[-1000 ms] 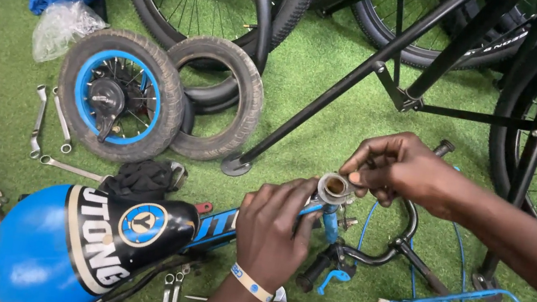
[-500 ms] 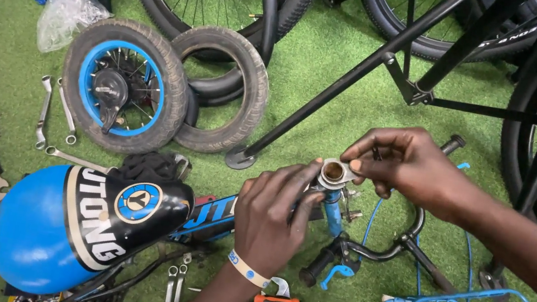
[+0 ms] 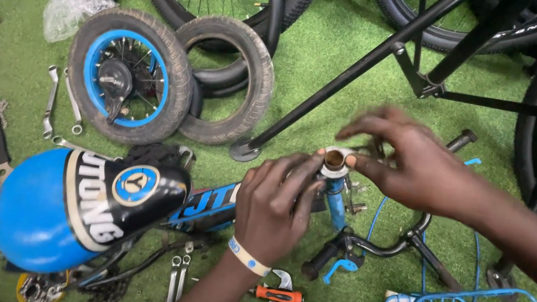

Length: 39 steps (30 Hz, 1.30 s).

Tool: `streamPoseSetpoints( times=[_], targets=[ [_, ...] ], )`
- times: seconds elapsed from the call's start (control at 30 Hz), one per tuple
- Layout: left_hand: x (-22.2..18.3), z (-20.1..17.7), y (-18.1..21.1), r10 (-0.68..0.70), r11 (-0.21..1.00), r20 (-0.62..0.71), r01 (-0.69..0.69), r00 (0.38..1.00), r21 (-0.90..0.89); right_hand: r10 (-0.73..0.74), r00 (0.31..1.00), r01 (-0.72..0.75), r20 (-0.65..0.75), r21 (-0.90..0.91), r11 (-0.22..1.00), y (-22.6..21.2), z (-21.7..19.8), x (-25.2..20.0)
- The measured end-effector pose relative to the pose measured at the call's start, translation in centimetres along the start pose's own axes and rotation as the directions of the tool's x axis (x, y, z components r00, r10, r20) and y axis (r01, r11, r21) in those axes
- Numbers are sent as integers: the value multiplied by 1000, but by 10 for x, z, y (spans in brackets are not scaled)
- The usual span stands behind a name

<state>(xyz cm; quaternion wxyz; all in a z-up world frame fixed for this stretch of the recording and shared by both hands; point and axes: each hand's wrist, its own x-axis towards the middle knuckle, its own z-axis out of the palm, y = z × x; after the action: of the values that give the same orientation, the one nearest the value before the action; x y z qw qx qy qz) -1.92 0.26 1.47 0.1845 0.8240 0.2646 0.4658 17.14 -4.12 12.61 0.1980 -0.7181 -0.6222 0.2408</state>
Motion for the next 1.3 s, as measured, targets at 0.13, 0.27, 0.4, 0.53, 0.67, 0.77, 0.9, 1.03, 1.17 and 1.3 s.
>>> streamPoseSetpoints(
  times=[0.13, 0.27, 0.4, 0.53, 0.67, 0.77, 0.9, 1.03, 1.17, 1.3],
  targets=[
    [-9, 7, -16, 22, 999, -3, -22, 1000, 46, -335, 942, 331, 32, -264, 906, 4, 12, 7],
    [-7, -7, -32, 66, 994, 58, -61, 996, -96, -507, 862, 436, -3, -504, 745, 7, 27, 13],
    [-5, -35, -49, 110, 966, 330, -23, 938, -258, -231, 968, 251, 103, -505, 826, -8, 24, 20],
    [-28, -48, -89, -234, 964, 551, 118, 801, 238, -271, 954, 297, 125, -506, 810, -3, 24, 24],
    [-42, -56, -114, -283, 958, 517, 212, 808, 193, -333, 934, 352, 127, -470, 809, -7, 21, 26],
    [-37, -70, -100, -253, 967, 443, 211, 860, 142, -407, 903, 425, 134, -403, 811, -21, 18, 17],
    [-30, -79, -92, -231, 970, 390, 180, 891, 165, -326, 939, 342, 108, -366, 865, -38, 13, 2],
    [-33, -64, -106, -177, 982, 371, 136, 911, 135, -270, 949, 316, 164, -504, 804, -36, 13, 6],
    [-37, -51, -117, -85, 987, 440, 136, 894, -86, -222, 959, 283, 176, -551, 785, -16, 18, 11],
    [-32, -57, -108, -131, 975, 554, 209, 822, -79, -258, 955, 295, 145, -525, 798, 3, 20, 15]
  ],
)
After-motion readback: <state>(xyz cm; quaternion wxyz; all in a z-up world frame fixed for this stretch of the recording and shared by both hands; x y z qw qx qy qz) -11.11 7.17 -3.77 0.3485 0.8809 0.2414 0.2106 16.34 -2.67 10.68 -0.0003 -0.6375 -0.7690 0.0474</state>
